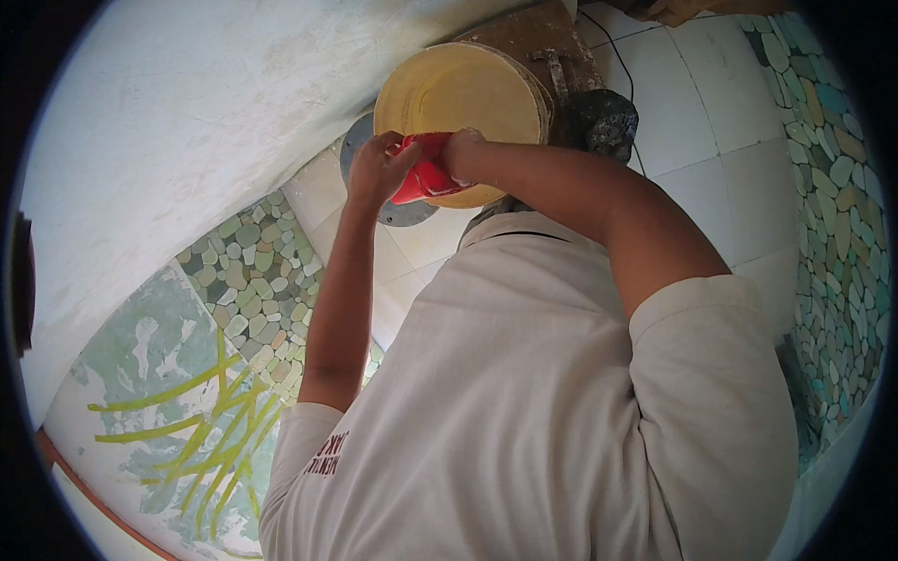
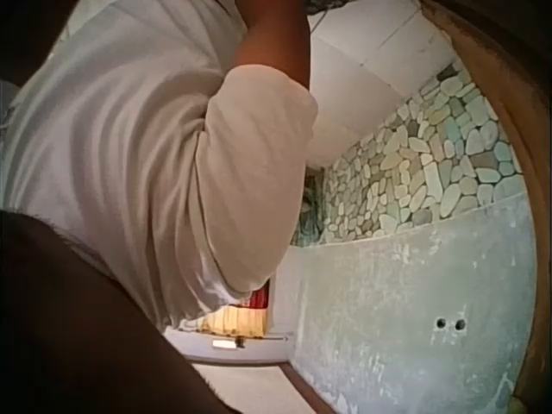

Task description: The person is cleaning a small red container by rinsing it in a bucket of water and wiping it.

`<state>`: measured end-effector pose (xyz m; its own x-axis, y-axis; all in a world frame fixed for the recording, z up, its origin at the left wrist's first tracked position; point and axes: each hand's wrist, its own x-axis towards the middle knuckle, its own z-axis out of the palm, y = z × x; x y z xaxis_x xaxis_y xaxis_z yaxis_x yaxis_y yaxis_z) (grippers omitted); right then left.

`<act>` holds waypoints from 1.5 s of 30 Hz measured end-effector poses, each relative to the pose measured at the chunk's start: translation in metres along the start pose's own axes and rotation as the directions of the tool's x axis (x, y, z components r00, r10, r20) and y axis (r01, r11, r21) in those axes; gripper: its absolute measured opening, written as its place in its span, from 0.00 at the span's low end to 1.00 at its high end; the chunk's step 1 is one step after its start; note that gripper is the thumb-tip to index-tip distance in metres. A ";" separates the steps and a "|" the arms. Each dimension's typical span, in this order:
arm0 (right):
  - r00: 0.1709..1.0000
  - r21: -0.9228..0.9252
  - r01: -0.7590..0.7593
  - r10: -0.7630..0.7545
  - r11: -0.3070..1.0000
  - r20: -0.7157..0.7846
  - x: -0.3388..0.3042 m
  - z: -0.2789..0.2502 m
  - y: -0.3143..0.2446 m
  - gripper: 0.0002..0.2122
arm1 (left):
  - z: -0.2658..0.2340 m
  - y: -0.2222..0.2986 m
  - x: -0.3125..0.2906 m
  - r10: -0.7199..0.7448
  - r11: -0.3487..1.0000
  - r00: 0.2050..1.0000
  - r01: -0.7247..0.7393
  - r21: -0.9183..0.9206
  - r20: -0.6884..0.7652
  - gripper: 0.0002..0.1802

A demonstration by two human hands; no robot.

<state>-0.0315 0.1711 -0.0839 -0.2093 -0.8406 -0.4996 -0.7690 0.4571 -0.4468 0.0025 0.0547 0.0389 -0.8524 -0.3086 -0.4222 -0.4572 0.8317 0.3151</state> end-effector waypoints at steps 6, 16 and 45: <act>0.993 0.161 -0.016 0.034 0.987 -0.110 0.005 0.016 0.012 0.20 | 0.002 0.001 0.007 -0.076 0.997 0.996 0.076 0.002 0.041 0.25; 0.995 0.152 -0.079 0.069 0.985 0.071 -0.039 -0.031 0.038 0.14 | 0.000 -0.015 0.007 -0.124 0.989 0.992 0.125 -0.084 0.012 0.26; 0.995 0.089 -0.055 0.062 0.994 -0.072 -0.036 0.005 0.034 0.08 | 0.000 -0.016 0.008 -0.137 0.987 0.991 0.136 -0.079 0.003 0.26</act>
<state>-0.0473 0.2182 -0.0851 -0.2995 -0.8296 -0.4712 -0.6994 0.5268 -0.4831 0.0027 0.0384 0.0305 -0.7812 -0.4181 -0.4636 -0.5879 0.7426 0.3210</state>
